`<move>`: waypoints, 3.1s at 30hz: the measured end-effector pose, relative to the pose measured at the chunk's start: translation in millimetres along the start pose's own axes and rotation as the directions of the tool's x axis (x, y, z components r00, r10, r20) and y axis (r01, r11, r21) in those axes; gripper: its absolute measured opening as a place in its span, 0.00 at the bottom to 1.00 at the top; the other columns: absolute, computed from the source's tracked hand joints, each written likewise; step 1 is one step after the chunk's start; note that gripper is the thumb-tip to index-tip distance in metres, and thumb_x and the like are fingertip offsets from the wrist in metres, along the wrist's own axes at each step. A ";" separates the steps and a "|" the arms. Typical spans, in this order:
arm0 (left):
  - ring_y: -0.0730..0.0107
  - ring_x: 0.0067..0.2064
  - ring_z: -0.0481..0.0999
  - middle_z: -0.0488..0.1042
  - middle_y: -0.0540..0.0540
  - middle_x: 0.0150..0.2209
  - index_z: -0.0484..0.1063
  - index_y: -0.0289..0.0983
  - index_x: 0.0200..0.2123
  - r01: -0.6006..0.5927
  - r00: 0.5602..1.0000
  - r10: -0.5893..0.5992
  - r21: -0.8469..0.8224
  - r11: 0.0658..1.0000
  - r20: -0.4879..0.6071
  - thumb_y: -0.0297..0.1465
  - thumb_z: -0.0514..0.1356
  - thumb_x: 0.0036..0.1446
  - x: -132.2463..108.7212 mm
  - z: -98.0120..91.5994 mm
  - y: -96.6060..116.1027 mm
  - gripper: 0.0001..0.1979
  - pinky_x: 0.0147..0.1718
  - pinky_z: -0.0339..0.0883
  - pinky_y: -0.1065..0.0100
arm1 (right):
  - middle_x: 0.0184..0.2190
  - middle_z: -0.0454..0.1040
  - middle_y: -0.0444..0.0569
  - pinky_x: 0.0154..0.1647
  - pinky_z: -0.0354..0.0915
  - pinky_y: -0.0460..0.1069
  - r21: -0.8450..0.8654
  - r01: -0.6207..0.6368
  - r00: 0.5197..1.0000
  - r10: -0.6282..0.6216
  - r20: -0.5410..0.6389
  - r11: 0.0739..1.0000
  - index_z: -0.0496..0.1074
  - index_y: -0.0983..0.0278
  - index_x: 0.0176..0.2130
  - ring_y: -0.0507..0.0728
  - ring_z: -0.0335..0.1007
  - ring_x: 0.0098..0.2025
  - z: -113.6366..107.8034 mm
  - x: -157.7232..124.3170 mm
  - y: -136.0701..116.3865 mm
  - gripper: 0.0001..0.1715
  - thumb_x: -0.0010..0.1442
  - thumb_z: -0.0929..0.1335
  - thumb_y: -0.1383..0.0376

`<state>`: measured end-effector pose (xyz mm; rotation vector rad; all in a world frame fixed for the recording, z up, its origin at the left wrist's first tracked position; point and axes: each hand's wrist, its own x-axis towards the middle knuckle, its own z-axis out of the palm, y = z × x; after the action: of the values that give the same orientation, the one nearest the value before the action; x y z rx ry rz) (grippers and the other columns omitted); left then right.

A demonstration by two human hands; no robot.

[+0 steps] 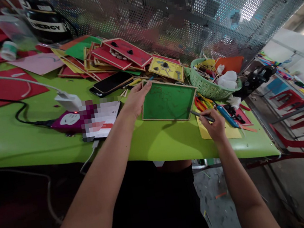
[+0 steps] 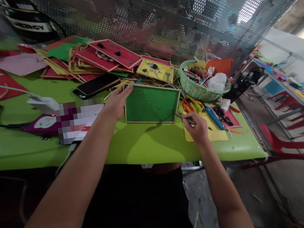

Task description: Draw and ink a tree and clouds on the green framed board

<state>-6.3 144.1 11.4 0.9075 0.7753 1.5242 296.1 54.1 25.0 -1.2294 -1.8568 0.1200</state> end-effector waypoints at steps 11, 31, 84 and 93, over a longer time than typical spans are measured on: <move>0.54 0.41 0.85 0.83 0.44 0.34 0.76 0.39 0.37 0.009 1.000 -0.009 0.005 1.000 -0.003 0.45 0.71 0.54 -0.5 1.1 1.5 0.17 0.43 0.82 0.54 | 0.29 0.78 0.44 0.31 0.68 0.47 0.027 0.000 1.000 0.000 -0.014 1.000 0.75 0.60 0.35 0.52 0.74 0.28 -0.1 0.0 -0.4 0.03 0.60 0.70 0.63; 0.50 0.44 0.85 0.83 0.42 0.34 0.76 0.38 0.38 0.013 1.000 -0.013 -0.010 1.000 -0.013 0.44 0.71 0.55 0.7 0.4 0.6 0.17 0.44 0.82 0.51 | 0.30 0.80 0.44 0.30 0.70 0.48 0.061 -0.036 0.999 0.035 0.018 0.998 0.76 0.60 0.37 0.52 0.76 0.27 2.7 -1.8 5.1 0.05 0.61 0.71 0.61; 0.54 0.39 0.85 0.83 0.45 0.32 0.77 0.39 0.35 -0.006 1.000 0.006 -0.030 1.000 0.003 0.45 0.73 0.52 3.0 -2.1 -3.1 0.18 0.43 0.82 0.53 | 0.30 0.79 0.45 0.30 0.68 0.46 0.117 -0.012 0.998 0.005 0.058 0.993 0.75 0.61 0.37 0.51 0.73 0.27 4.3 -0.6 -0.5 0.05 0.62 0.71 0.62; 0.52 0.40 0.85 0.82 0.45 0.32 0.76 0.39 0.34 -0.015 1.000 0.015 -0.040 0.999 -0.003 0.47 0.75 0.47 3.4 -3.7 -5.4 0.20 0.44 0.82 0.54 | 0.31 0.79 0.46 0.31 0.69 0.48 0.129 0.000 0.999 -0.006 0.048 0.992 0.75 0.61 0.38 0.53 0.74 0.28 4.7 -1.5 3.0 0.04 0.63 0.71 0.62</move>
<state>-7.1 148.2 5.3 0.8836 0.7385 1.5490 295.1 56.2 19.7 -1.1431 -1.8618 0.2662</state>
